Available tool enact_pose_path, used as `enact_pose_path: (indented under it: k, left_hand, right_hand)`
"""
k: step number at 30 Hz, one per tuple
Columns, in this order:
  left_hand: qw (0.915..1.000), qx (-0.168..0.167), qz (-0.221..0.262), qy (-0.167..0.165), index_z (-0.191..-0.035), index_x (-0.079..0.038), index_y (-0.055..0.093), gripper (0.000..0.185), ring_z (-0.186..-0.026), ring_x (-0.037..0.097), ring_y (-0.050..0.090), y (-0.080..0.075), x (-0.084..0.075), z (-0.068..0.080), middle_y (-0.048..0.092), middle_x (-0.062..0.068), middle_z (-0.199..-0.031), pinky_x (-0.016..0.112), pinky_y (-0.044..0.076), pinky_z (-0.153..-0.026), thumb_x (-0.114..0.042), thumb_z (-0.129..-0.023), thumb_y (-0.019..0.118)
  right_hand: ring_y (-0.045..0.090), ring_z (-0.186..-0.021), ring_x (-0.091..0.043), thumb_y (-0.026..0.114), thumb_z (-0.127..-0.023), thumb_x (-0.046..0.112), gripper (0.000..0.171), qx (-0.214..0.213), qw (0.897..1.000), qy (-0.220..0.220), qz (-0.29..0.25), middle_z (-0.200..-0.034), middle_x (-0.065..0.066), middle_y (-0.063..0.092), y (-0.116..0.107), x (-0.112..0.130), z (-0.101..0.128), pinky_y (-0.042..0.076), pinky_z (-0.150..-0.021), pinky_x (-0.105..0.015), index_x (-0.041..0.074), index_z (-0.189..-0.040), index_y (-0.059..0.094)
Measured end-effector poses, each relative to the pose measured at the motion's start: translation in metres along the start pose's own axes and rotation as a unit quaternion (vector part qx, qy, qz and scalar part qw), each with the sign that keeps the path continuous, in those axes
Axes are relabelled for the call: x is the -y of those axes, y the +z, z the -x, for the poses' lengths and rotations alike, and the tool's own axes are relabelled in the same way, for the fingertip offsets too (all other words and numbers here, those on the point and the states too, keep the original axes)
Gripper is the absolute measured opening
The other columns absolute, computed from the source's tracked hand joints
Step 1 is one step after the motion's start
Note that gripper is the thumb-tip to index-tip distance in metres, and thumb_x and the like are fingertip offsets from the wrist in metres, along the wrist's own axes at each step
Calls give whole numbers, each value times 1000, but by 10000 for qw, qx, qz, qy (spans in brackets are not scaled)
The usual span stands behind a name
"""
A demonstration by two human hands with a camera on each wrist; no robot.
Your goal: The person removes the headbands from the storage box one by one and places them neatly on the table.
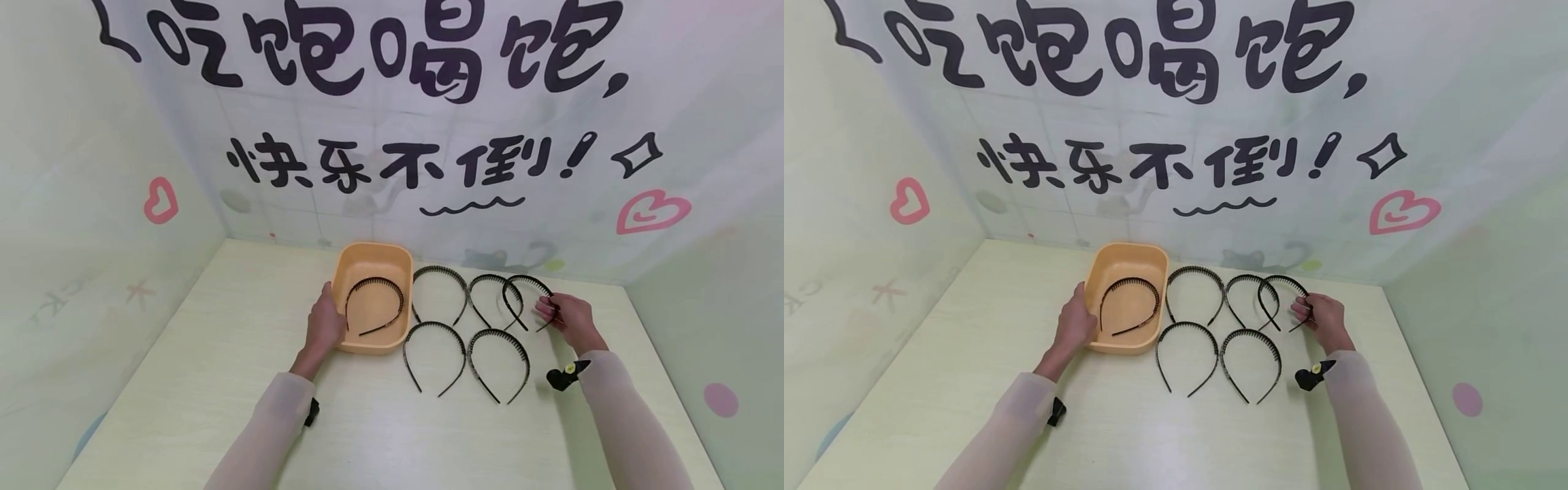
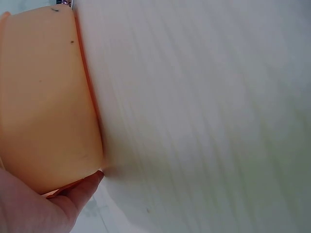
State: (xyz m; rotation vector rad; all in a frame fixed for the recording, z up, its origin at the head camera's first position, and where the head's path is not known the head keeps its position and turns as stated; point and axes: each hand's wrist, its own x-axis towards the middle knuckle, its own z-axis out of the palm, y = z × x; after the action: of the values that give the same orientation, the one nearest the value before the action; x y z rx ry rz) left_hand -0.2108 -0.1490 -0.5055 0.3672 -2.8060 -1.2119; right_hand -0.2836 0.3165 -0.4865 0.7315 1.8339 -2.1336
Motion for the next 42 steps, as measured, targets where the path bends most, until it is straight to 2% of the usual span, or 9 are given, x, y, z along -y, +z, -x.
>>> enact_pose_path:
  k: [5, 11, 22, 33, 37, 42]
  left_hand:
    - [10000, 9, 6, 26, -154, 6, 20, 73, -120, 46, 56, 0, 0, 0, 47, 33, -142, 54, 51, -91, 10, -87, 50]
    - [10000, -12, 22, 28, -153, 7, 21, 73, -123, 46, 55, 0, 0, 0, 46, 33, -143, 54, 50, -93, 10, -87, 50]
    - [10000, 51, 6, -51, -154, 5, 20, 74, -122, 45, 55, 2, 0, 0, 46, 33, -143, 54, 50, -93, 9, -87, 50]
    - [10000, -33, 10, 49, -153, 7, 22, 72, -119, 47, 57, 0, 0, 0, 49, 34, -139, 55, 51, -92, 10, -87, 50]
    - [10000, -25, -10, 59, -153, 7, 22, 72, -119, 46, 57, 1, 0, 0, 49, 34, -139, 54, 51, -91, 9, -87, 50]
    - [10000, -26, -29, 52, -153, 7, 21, 72, -120, 47, 56, 1, 1, 0, 48, 34, -141, 54, 51, -92, 9, -87, 50]
  right_hand:
    - [74, -74, -11, 46, -102, 10, 22, -140, 9997, 162, -146, -77, 2, 75, -8, 4, 0, 59, -72, -26, 6, -124, 47]
    - [74, -73, -11, 45, -103, 10, 26, -342, 9990, 207, -182, -75, 2, 74, -18, 8, -2, 59, -71, -27, 6, -128, 47]
    - [72, -63, -14, 42, -100, 2, 16, -750, 9962, 89, -444, -67, -1, 70, -38, 4, -7, 60, -66, -28, 3, -115, 49]
    - [70, -59, -11, 44, -101, 5, 15, -1004, 9943, -114, -345, -64, 1, 68, -42, 1, -7, 59, -61, -25, 2, -114, 51]
    - [68, -62, -9, 46, -99, 4, 12, -892, 9956, -251, -153, -66, -1, 67, -42, 1, -8, 58, -63, -24, 0, -106, 55]
    - [57, -68, -9, 49, -98, 8, 25, -913, 9920, -436, 755, -72, 4, 60, -39, 2, -10, 52, -65, -24, -5, -119, 53]
